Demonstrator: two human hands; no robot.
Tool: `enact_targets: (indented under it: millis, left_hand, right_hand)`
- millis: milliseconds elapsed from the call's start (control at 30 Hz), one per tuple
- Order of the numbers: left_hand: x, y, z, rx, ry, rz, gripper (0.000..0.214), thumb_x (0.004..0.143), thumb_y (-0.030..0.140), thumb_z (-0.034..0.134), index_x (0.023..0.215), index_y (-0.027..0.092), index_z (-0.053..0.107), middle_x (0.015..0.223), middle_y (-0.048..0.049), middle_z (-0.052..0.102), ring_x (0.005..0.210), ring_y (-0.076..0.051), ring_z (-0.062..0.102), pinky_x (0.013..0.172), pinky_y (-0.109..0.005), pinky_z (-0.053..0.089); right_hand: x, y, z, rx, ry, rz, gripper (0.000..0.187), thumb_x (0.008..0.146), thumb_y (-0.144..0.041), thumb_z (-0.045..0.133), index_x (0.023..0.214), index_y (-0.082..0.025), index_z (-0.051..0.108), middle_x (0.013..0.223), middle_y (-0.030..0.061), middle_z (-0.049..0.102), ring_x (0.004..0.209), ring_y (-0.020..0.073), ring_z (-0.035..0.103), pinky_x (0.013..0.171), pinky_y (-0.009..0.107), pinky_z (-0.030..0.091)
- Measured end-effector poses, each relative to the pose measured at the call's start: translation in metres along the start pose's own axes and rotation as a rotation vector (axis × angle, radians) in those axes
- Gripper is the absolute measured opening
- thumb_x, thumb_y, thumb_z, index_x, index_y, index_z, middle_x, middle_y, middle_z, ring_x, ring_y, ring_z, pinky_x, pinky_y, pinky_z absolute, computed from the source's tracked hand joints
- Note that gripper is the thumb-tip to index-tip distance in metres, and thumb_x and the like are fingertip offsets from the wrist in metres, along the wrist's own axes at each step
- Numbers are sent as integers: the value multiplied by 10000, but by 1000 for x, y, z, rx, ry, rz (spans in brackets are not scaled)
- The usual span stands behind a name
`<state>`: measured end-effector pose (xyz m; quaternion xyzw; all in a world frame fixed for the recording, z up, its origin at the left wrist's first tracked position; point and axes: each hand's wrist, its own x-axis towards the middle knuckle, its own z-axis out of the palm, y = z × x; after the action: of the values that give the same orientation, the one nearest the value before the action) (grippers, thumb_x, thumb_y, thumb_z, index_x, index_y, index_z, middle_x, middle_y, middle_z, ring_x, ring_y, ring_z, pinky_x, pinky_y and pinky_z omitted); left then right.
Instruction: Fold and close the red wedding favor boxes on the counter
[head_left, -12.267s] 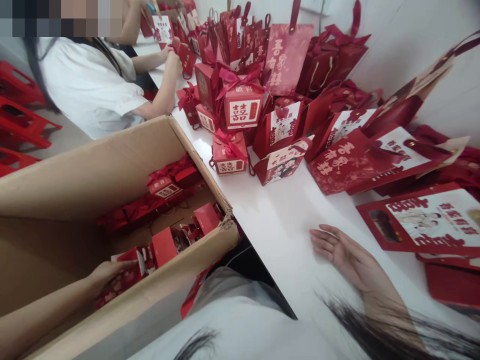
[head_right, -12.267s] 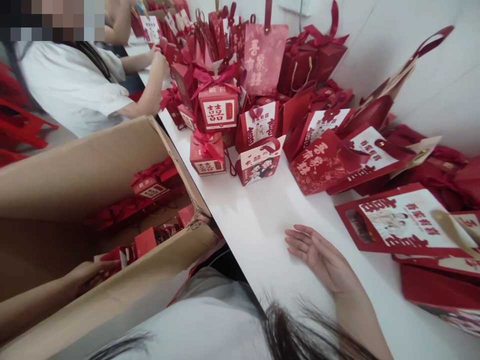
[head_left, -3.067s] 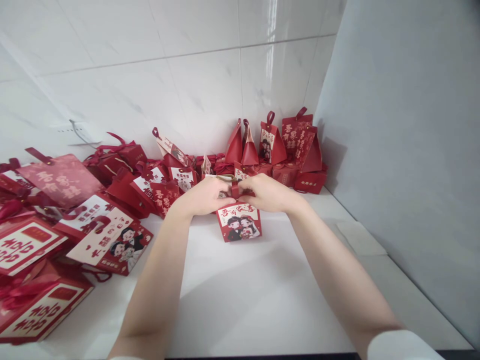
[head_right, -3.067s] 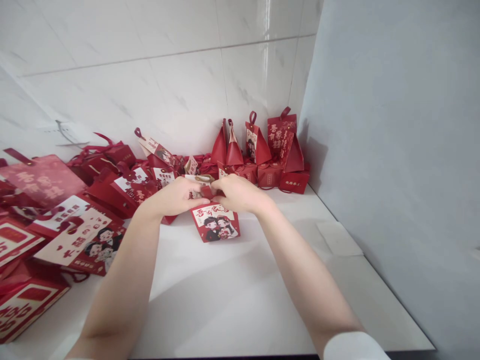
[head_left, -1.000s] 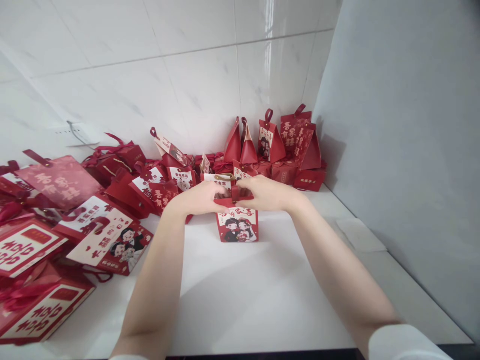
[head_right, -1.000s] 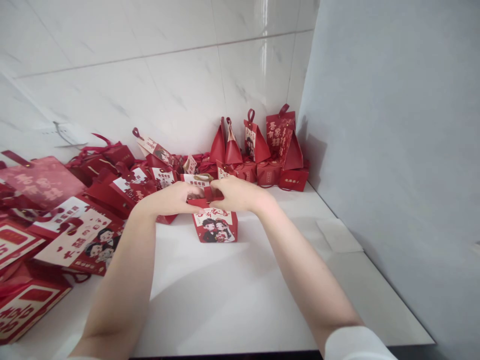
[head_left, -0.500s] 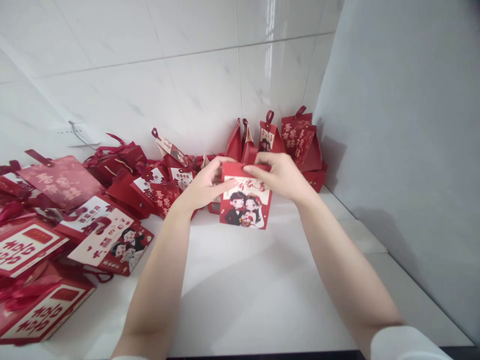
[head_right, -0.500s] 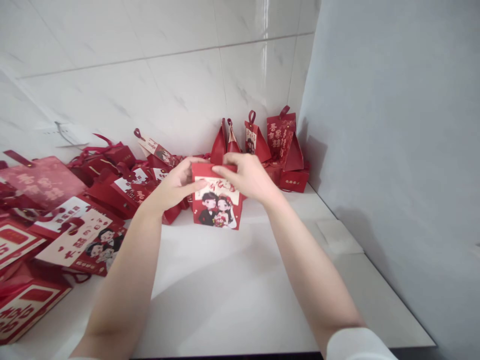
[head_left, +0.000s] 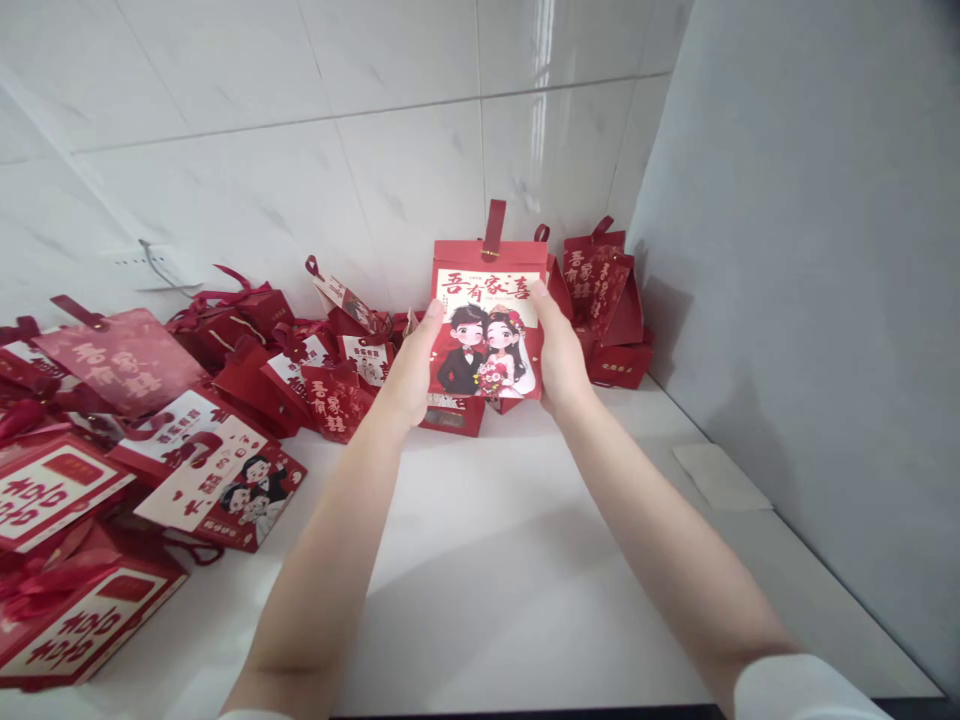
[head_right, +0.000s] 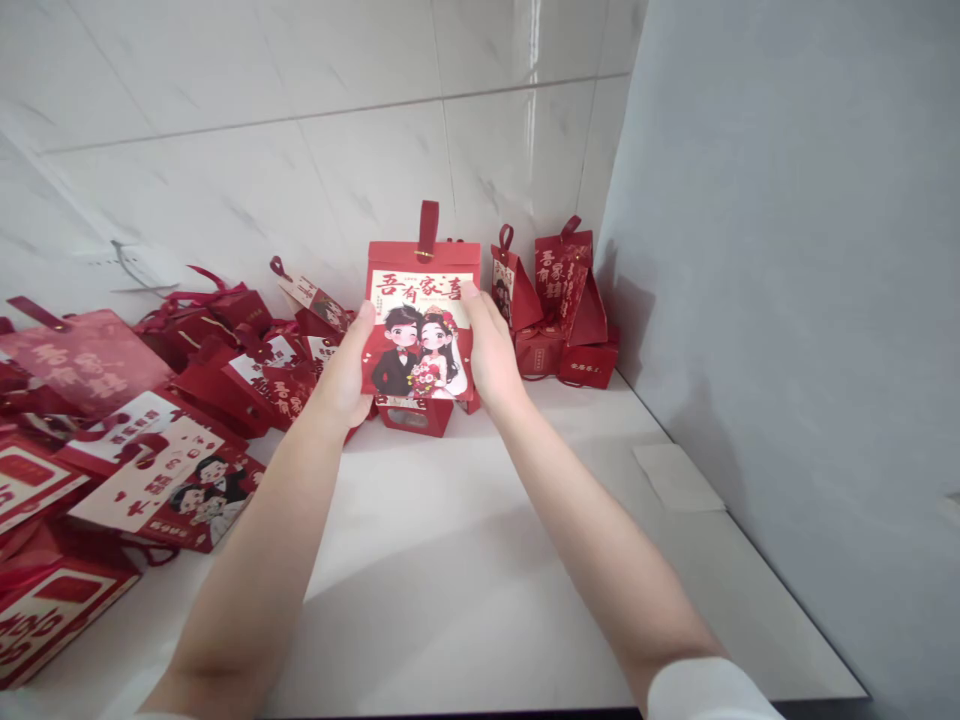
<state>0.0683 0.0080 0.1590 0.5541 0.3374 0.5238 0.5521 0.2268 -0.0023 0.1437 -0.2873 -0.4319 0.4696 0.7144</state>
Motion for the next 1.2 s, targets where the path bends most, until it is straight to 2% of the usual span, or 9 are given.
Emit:
enact_targets:
  millis: [133,300,533,600,667,800,967,1067,1200]
  left_hand:
    - [2,0,1,-64,41,-74,605,852,694,544,1249,243,613,1218,-100,708,1215,-363,617,1000,-541,532]
    - [1,-1,-2,-51,41,-113,585,845,687,557,1217,240,626,1191,-106,720,1197,-380,627,971,-568,544]
    - [3,-8,-6,56,74,-66,625,871,701,505,1270,233,619,1362,-118,628,1364,-353,491,1132,-561,411]
    - [1,-6,-10,121,29,-101,624,878,715,475,1284,263,618,1363,-98,630,1357,-341,503,1137,-542,410]
    - [-2,0,-16,206,-83,-173,616,878,721,464,1285,286,625,1319,-88,662,1275,-343,579,1086,-531,466]
    - [-9,15,-31,430,-271,-236,562,851,659,579,1228,256,681,1171,-94,732,1040,-300,705,975,-436,559]
    - [-10,23,-41,466,-349,-274,500,847,562,652,1239,252,679,1049,-97,763,885,-258,745,807,-344,615]
    - [-10,13,-36,363,-371,-373,554,798,531,720,1284,275,648,1113,-122,742,916,-286,746,690,-328,631]
    - [-10,-24,-17,193,-337,-367,640,803,583,696,1375,331,556,1338,-128,639,1073,-300,703,742,-372,635]
  right_hand:
    - [-4,4,4,18,-7,97,568,836,-700,545,1158,-240,634,1061,66,724,969,277,714,838,428,570]
    - [-2,5,-1,-25,-7,122,592,823,-725,539,1162,-251,638,1101,61,728,976,282,717,843,436,571]
    - [0,2,-6,-44,-33,111,570,813,-697,592,1205,-284,619,1144,49,723,1006,278,708,865,441,569]
    - [1,-2,-9,-73,-36,116,573,816,-699,586,1202,-278,628,1125,53,730,1031,287,702,891,453,561]
    - [2,-6,-11,-95,-32,114,584,825,-715,559,1173,-256,657,1076,61,742,1046,299,699,911,462,553]
    - [3,-14,-13,-102,-85,141,589,831,-711,562,1116,-217,708,959,77,756,972,304,719,877,463,569]
    - [-3,-22,-8,-134,-86,125,564,826,-698,586,1074,-212,729,882,61,757,919,278,725,869,442,575]
    - [-2,-28,-13,-178,-69,108,539,825,-686,598,1029,-208,738,880,55,757,899,267,726,887,432,559]
    - [0,-20,-30,-198,52,106,503,815,-675,609,952,-208,737,901,47,762,879,258,726,879,406,544]
